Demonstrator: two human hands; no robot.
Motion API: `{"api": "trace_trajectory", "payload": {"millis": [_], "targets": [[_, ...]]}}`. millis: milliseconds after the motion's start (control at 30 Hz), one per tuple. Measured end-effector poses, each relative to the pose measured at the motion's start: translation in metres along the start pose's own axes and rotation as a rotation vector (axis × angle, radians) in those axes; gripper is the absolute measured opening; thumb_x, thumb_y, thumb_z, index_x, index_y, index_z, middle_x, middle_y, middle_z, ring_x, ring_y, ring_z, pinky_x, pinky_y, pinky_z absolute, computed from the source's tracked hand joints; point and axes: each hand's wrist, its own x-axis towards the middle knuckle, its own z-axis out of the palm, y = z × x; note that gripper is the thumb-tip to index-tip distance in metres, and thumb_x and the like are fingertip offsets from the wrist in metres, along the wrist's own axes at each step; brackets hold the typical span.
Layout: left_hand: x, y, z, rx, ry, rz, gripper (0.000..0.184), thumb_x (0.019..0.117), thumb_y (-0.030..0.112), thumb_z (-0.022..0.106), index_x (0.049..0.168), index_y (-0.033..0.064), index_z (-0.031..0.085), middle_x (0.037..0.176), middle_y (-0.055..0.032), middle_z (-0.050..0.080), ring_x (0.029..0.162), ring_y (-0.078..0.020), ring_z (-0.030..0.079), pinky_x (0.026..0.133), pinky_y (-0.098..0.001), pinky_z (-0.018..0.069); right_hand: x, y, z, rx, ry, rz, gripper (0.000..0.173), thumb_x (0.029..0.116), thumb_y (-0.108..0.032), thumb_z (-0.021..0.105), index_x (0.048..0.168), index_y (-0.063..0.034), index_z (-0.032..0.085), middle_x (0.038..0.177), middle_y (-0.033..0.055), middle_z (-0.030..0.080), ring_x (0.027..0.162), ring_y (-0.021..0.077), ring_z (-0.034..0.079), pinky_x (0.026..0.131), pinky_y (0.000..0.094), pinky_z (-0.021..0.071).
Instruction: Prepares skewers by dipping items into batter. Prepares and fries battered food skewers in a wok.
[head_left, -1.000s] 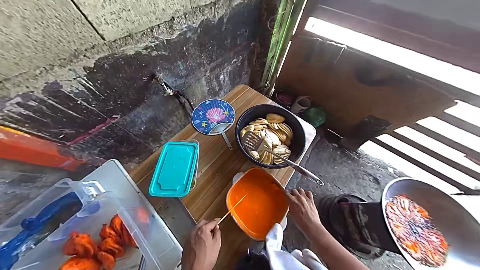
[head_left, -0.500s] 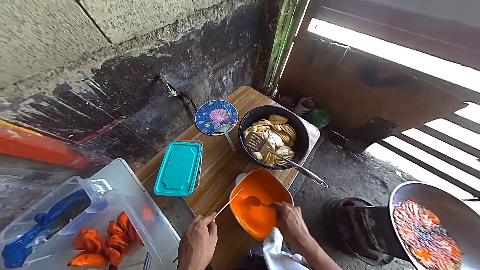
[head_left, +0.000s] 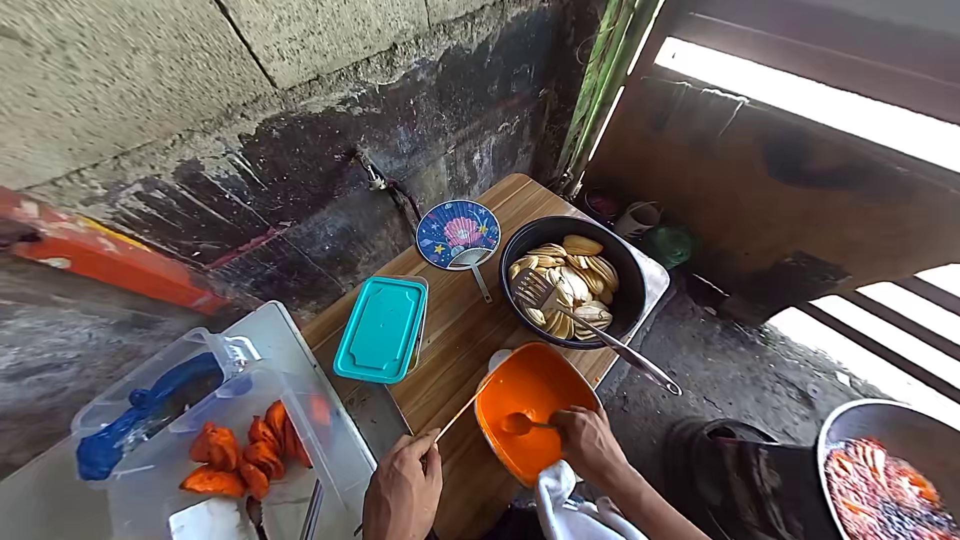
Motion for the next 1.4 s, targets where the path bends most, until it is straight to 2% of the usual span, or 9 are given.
{"api": "trace_trajectory", "payload": {"millis": [133, 267, 533, 667, 1033, 1133, 1233, 1333, 1400], "targets": [[-0.006, -0.003, 0.004, -0.01, -0.023, 0.011, 0.034, 0.1024, 0.024, 0.054, 0.128, 0.0188, 0.075, 0.117, -0.011, 0.074, 0.107, -0.0272, 0.071, 0.094, -0.0452, 0.0557, 0.007, 0.007, -0.001, 0.015, 0.025, 0.089, 0.028, 0.0981, -0.018, 0.053, 0.116, -0.0172, 0.074, 0.119, 0.009, 0.074, 0.121, 0.0284, 0.064, 0.108, 0.0581, 0.04], [-0.011, -0.008, 0.011, -0.014, -0.035, 0.004, 0.033, 0.1026, 0.024, 0.054, 0.128, 0.0184, 0.075, 0.116, -0.0114, 0.074, 0.106, -0.0273, 0.071, 0.093, -0.0461, 0.0559, 0.004, 0.012, 0.003, 0.006, -0.011, 0.019, 0.03, 0.1013, -0.019, 0.05, 0.119, -0.0177, 0.074, 0.12, 0.0084, 0.073, 0.122, 0.0276, 0.064, 0.11, 0.0573, 0.0387], [-0.005, 0.003, 0.011, -0.004, -0.04, 0.015, 0.033, 0.1021, 0.024, 0.055, 0.127, 0.0189, 0.075, 0.114, -0.0109, 0.074, 0.104, -0.0269, 0.071, 0.092, -0.0449, 0.0563, 0.014, 0.018, -0.004, -0.068, -0.028, -0.057, 0.027, 0.0988, -0.015, 0.052, 0.115, -0.0157, 0.074, 0.118, 0.009, 0.073, 0.122, 0.0281, 0.063, 0.111, 0.0571, 0.0378], [-0.004, 0.011, 0.007, 0.002, -0.048, 0.015, 0.033, 0.1028, 0.025, 0.054, 0.129, 0.0201, 0.074, 0.117, -0.0098, 0.074, 0.109, -0.0261, 0.07, 0.097, -0.0451, 0.0547, 0.011, 0.016, 0.0, -0.08, -0.058, -0.112, 0.029, 0.0994, -0.014, 0.052, 0.118, -0.016, 0.074, 0.12, 0.0109, 0.072, 0.124, 0.0299, 0.062, 0.114, 0.0578, 0.0356], [0.0, 0.023, 0.011, 0.02, -0.085, 0.027, 0.034, 0.1026, 0.024, 0.054, 0.129, 0.0203, 0.075, 0.116, -0.0098, 0.074, 0.109, -0.0256, 0.07, 0.097, -0.0437, 0.0542, 0.018, 0.012, -0.008, -0.069, 0.019, -0.055, 0.029, 0.0967, -0.012, 0.053, 0.117, -0.0149, 0.074, 0.119, 0.0116, 0.072, 0.122, 0.0304, 0.063, 0.108, 0.0575, 0.0391], [-0.002, 0.02, 0.014, 0.027, -0.079, 0.028, 0.033, 0.1019, 0.023, 0.054, 0.127, 0.019, 0.075, 0.115, -0.0096, 0.074, 0.108, -0.0253, 0.07, 0.097, -0.0434, 0.0545, 0.015, 0.009, -0.005, -0.102, -0.081, -0.167, 0.027, 0.0969, -0.009, 0.054, 0.116, -0.012, 0.073, 0.119, 0.0149, 0.071, 0.122, 0.0345, 0.062, 0.11, 0.0613, 0.0378], [0.0, 0.024, 0.016, 0.031, -0.096, 0.032, 0.034, 0.1025, 0.024, 0.054, 0.128, 0.02, 0.075, 0.117, -0.0098, 0.074, 0.109, -0.0254, 0.07, 0.096, -0.0436, 0.0544, 0.018, 0.015, -0.012, -0.08, -0.019, -0.066, 0.029, 0.0969, -0.011, 0.053, 0.118, -0.0152, 0.073, 0.121, 0.0123, 0.072, 0.124, 0.0316, 0.062, 0.109, 0.0596, 0.0382], [-0.001, 0.024, 0.015, 0.041, -0.112, 0.002, 0.034, 0.1029, 0.024, 0.053, 0.129, 0.0208, 0.074, 0.119, -0.0085, 0.074, 0.111, -0.0244, 0.069, 0.098, -0.0432, 0.0539, 0.015, 0.009, -0.007, -0.112, -0.091, -0.158, 0.029, 0.0956, -0.009, 0.056, 0.118, -0.0131, 0.073, 0.121, 0.015, 0.071, 0.123, 0.0348, 0.061, 0.11, 0.062, 0.0374], [0.0, 0.026, 0.013, 0.037, -0.107, 0.009, 0.034, 0.1028, 0.024, 0.053, 0.129, 0.021, 0.074, 0.118, -0.0086, 0.074, 0.111, -0.0246, 0.069, 0.098, -0.043, 0.0539, 0.016, 0.016, -0.012, -0.09, -0.085, -0.087, 0.027, 0.0958, -0.012, 0.056, 0.117, -0.0127, 0.073, 0.121, 0.0143, 0.072, 0.123, 0.0345, 0.062, 0.112, 0.0639, 0.0362]]}}
